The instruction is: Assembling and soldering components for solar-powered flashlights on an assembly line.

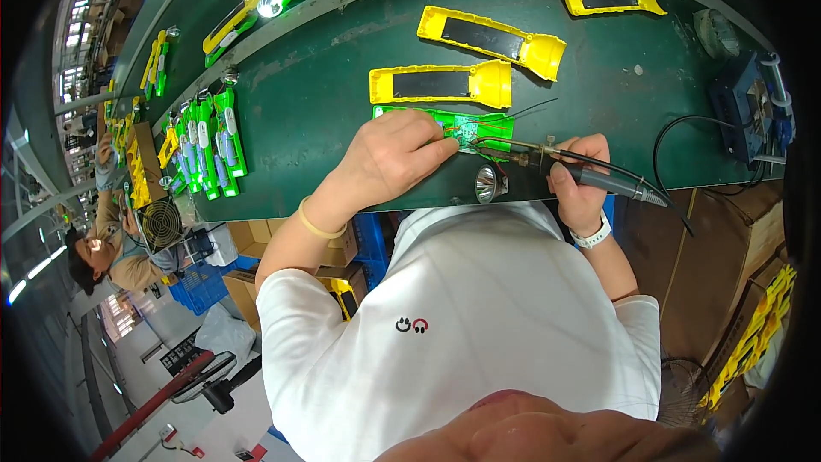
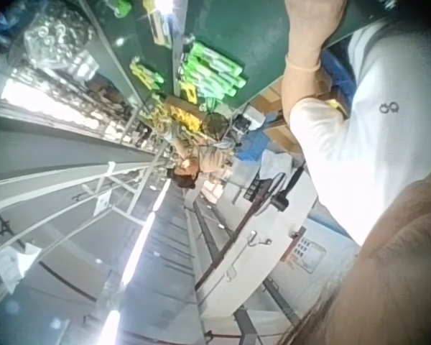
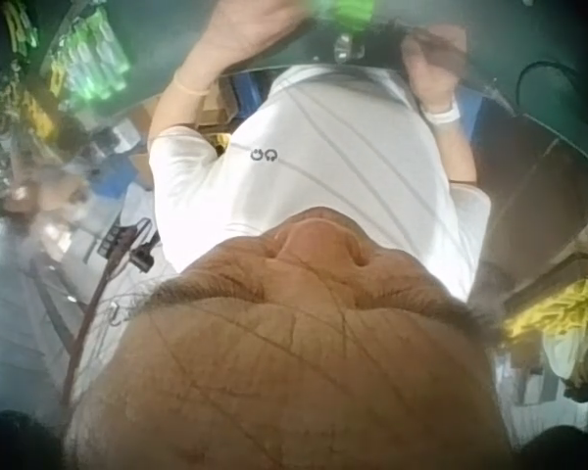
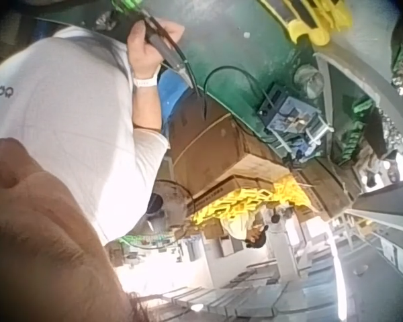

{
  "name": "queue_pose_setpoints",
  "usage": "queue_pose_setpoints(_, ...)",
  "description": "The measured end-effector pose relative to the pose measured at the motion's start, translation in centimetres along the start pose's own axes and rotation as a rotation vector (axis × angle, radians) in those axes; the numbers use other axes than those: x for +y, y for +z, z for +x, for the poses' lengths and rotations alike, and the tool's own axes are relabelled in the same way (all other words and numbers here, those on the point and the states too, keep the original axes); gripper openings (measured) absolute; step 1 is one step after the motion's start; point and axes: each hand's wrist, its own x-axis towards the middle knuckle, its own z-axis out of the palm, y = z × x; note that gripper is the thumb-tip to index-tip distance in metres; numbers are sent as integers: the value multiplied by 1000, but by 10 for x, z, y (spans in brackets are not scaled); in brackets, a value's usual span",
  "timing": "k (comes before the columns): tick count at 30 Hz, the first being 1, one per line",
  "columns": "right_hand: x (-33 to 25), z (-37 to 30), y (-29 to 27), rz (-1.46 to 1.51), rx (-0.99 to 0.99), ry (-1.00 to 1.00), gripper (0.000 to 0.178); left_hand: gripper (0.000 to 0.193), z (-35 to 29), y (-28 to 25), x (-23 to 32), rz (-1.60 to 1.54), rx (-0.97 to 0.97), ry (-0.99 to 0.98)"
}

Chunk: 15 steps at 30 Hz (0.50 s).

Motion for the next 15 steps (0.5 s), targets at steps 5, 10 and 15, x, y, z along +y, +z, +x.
queue_pose_setpoints(5,-3,1,3,-34,-44,31,27,16,-1,1,1,19,-5,-14)
queue_pose_setpoints(10,1,1,2,-107,-32,-43,26,14,-2,3,2,45,11,-11)
queue_pose_setpoints(15,-2,8,-3,208,118,-32,24,12,-2,3,3,37,3,-30)
